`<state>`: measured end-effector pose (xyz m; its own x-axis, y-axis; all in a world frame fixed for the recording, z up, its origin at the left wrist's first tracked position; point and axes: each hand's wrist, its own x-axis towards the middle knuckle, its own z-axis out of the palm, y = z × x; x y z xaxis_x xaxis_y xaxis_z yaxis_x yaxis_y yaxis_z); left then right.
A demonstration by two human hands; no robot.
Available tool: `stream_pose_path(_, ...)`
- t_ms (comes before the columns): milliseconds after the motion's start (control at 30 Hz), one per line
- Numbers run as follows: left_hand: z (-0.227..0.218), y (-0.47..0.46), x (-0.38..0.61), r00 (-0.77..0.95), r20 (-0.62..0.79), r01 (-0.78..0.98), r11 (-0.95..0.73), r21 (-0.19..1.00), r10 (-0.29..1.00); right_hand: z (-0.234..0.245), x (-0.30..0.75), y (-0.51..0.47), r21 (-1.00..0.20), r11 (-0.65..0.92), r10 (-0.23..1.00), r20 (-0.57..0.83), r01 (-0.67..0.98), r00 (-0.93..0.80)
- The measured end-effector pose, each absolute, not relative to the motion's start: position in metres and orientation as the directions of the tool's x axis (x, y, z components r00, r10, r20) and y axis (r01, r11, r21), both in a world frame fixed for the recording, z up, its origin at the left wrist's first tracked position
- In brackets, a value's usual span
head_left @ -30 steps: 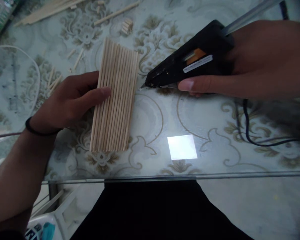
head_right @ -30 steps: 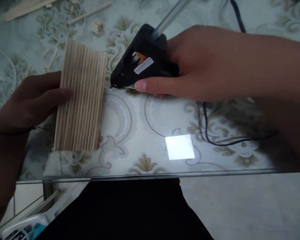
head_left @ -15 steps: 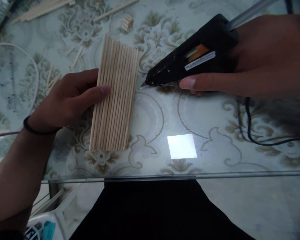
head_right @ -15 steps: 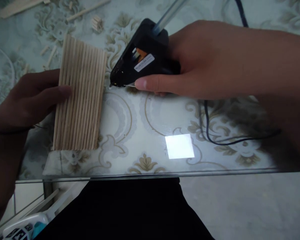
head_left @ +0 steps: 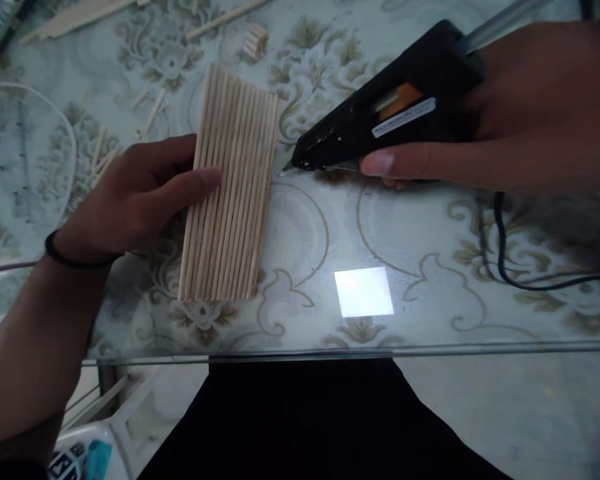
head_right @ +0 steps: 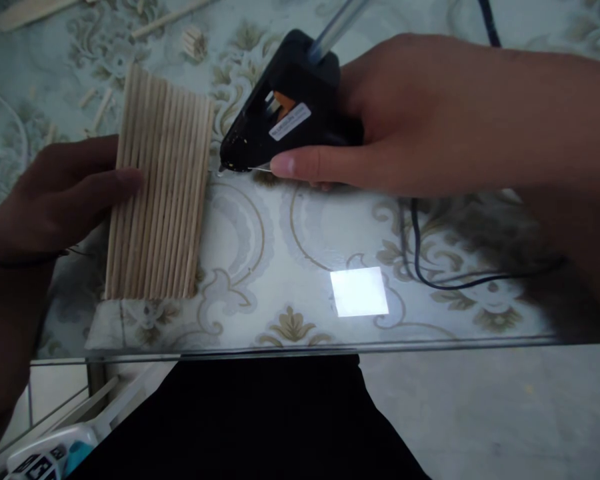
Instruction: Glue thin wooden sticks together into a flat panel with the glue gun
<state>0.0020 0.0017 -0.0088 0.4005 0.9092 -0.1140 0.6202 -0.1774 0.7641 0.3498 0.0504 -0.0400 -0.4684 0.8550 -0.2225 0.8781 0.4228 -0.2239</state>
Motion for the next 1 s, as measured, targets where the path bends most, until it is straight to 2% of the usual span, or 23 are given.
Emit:
stream_pose_path(233, -0.007, 0.000, 0.005, 0.384, -0.119, 0.631, -0.166, 0.758, 0.915, -0.044, 0.357, 0.053, -0.339, 0.418, 0.843, -0.201, 0.843, -0.499)
stream_pose_path(400, -0.005, 0.000, 0.005, 0.372, -0.157, 0.612, -0.114, 0.783, 0.915, -0.042, 0.356, 0.051, -0.225, 0.408, 0.864, -0.217, 0.885, -0.454)
stream_pose_path(500, -0.006, 0.000, 0.005, 0.375, -0.156, 0.610, -0.117, 0.784, 0.914, -0.043, 0.356, 0.050, -0.201, 0.395, 0.877, -0.210, 0.897, -0.433)
stream_pose_path(733, -0.005, -0.001, 0.005, 0.359, -0.150, 0.620, -0.115, 0.776, 0.921, -0.045, 0.357, 0.052, -0.203, 0.429, 0.861, -0.203, 0.880, -0.466)
stream_pose_path(900, -0.006, -0.002, 0.006, 0.338, -0.153, 0.621, -0.098, 0.777, 0.929, -0.054, 0.368, 0.060, -0.168, 0.391, 0.873, -0.244, 0.905, -0.423)
stream_pose_path(1000, -0.006, -0.002, 0.006, 0.339, -0.148, 0.616, -0.100, 0.781, 0.929, -0.063, 0.379, 0.066, -0.216, 0.374, 0.874, -0.245, 0.902, -0.421)
